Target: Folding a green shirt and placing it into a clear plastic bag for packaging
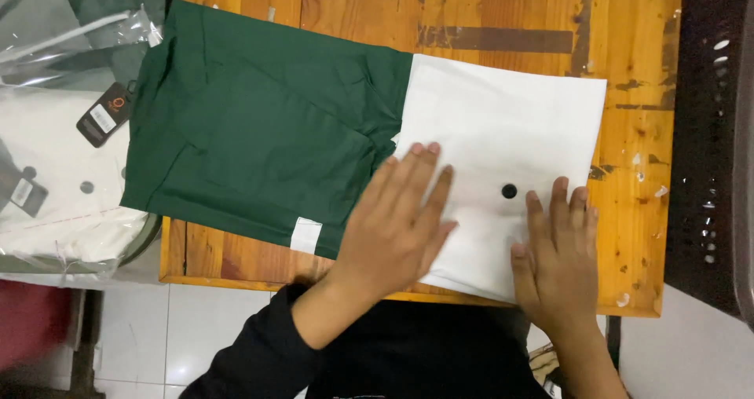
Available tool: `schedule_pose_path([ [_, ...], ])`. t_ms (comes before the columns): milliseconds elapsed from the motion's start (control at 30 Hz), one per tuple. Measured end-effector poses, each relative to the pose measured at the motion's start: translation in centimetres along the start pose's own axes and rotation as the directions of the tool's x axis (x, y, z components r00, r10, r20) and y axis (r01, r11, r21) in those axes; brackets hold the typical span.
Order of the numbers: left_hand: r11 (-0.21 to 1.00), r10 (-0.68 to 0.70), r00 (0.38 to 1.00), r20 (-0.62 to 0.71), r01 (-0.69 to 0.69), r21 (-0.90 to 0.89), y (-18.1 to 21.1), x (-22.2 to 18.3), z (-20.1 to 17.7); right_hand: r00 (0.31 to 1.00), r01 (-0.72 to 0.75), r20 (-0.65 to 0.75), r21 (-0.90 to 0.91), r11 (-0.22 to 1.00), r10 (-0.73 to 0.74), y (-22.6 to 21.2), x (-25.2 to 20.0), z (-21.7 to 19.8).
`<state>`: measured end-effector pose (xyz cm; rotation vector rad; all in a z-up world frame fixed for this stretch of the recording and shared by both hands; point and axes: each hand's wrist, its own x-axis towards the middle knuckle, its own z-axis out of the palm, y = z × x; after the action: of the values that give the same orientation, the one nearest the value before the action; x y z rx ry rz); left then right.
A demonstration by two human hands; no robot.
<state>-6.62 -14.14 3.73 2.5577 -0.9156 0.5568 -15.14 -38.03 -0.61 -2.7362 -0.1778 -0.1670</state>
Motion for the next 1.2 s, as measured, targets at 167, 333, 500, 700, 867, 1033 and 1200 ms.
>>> schedule_pose_path([
  [167, 0.998, 0.043, 0.987, 0.152, -0.034, -0.058, -0.6, -3.4, 3.9, 0.973, -0.229, 0.006, -0.08, 0.97, 0.23, 0.6, 1.7, 1.4],
  [333, 0.992, 0.045, 0.945, 0.325, -0.002, -0.129, -1.5, -3.9, 3.3, 0.968, -0.243, 0.035, -0.091, 0.966, 0.247, 0.3, 1.8, 1.6],
  [500, 0.998, 0.049, 0.925, 0.376, -0.028, -0.062, -1.8, -5.0, 2.6, 0.967, -0.242, 0.068, -0.056, 0.969, 0.245, 0.7, 1.4, 1.7],
  [700, 0.993, 0.076, 0.941, 0.329, -0.042, -0.111, -1.5, -3.2, 1.7, 0.967, -0.253, 0.019, -0.089, 0.963, 0.256, 1.1, 2.0, -0.3],
  [867, 0.99, 0.101, 0.995, 0.025, -0.097, -0.103, -3.1, 0.8, 2.8, 0.955, -0.298, -0.041, -0.108, 0.949, 0.295, 3.0, 5.7, -1.2],
  [1033, 0.999, -0.032, 0.928, 0.371, 0.019, 0.039, -5.8, 1.1, 5.3, 0.913, -0.38, 0.126, -0.086, 0.921, 0.389, 5.4, 11.0, -0.1],
  [1200, 0.996, -0.08, 0.848, 0.524, 0.085, 0.015, -5.5, 2.1, 4.0, 0.933, -0.351, 0.034, -0.146, 0.925, 0.359, 9.0, 10.8, 0.3],
])
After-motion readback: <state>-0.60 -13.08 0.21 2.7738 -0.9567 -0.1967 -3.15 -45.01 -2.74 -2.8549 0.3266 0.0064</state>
